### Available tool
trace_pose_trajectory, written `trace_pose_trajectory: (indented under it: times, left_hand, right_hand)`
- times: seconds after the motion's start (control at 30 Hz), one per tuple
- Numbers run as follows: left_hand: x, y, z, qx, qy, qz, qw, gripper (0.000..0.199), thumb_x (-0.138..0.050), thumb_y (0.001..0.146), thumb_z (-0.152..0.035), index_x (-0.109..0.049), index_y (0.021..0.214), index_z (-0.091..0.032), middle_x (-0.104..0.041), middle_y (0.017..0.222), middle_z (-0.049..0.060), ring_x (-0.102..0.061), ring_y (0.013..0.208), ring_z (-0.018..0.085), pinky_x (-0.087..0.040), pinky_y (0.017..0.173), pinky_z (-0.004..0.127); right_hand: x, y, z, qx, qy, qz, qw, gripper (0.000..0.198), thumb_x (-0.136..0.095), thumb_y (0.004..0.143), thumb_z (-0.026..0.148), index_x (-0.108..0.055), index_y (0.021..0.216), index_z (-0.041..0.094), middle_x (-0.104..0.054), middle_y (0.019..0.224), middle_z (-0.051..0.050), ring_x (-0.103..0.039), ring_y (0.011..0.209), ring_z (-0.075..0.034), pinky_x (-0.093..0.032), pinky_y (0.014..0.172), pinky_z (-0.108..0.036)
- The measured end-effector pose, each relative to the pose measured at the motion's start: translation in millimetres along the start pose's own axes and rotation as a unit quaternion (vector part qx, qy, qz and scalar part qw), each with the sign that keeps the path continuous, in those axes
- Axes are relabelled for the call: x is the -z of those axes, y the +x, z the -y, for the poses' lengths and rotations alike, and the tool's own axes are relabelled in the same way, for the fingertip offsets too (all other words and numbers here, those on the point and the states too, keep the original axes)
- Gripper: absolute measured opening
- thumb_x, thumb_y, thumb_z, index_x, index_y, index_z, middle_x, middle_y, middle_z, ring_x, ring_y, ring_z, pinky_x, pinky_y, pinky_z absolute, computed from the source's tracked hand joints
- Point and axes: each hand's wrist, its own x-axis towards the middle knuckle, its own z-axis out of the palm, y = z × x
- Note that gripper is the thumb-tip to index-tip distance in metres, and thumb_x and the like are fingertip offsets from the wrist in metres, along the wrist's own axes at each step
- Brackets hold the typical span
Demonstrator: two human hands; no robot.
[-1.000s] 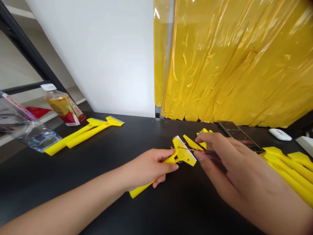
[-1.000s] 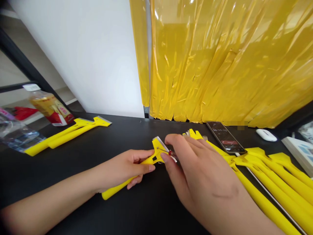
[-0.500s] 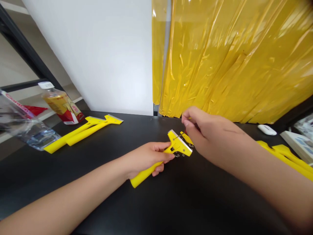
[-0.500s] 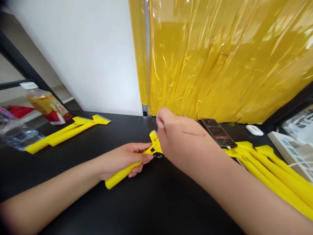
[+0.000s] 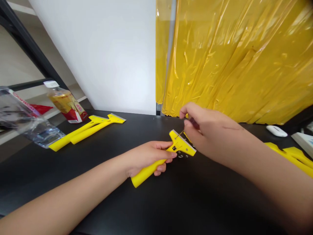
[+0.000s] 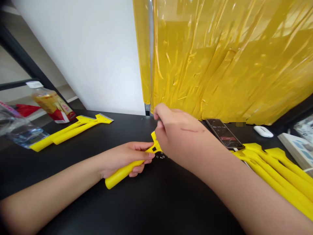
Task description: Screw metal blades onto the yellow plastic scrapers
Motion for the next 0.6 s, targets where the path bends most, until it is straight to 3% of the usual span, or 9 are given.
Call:
trace_pose_trajectory:
  times: [0.23,0.4,0.6]
  left_hand:
    - [-0.2,0.3,-2.7,0.013,-0.010,0.001,1.000,0.029,-0.079,0.088,-0.036,-0.058,0.101,-0.022,-0.050,0.080,-0.006,-0.040,0.051,0.004,-0.032,0.048,0.022]
    - [1.2,0.5,-2.5,0.012,-0.008,0.004,1.000,0.032,-0.080,0.087,-0.037,-0.058,0.103,-0.022,-0.051,0.081,-0.005,-0.042,0.051,0.004,-0.032,0.049,0.023]
    - [1.6,0.8,-1.9,0.012,-0.011,0.006,1.000,0.030,-0.079,0.088,-0.036,-0.058,0.104,-0.022,-0.051,0.082,-0.005,-0.042,0.051,0.004,-0.032,0.049,0.023]
  right_hand:
    - [-1.8,2.0,-5.4,-0.018,0.029,0.016,0.999,0.013,-0.054,0.092,0.023,-0.058,0.104,0.025,-0.068,0.080,0.001,-0.057,0.061,-0.015,-0.035,0.056,-0.027]
    - [-1.9,2.6,-3.7,-0.034,0.016,0.016,0.999,0.009,-0.051,0.095,0.027,-0.060,0.095,0.025,-0.064,0.070,0.002,-0.052,0.055,-0.015,-0.031,0.053,-0.028]
    - [-0.4,0.6,-0.4,-0.043,0.009,0.014,0.999,0.011,-0.052,0.097,0.029,-0.059,0.104,0.025,-0.066,0.076,0.001,-0.055,0.059,-0.016,-0.032,0.055,-0.028]
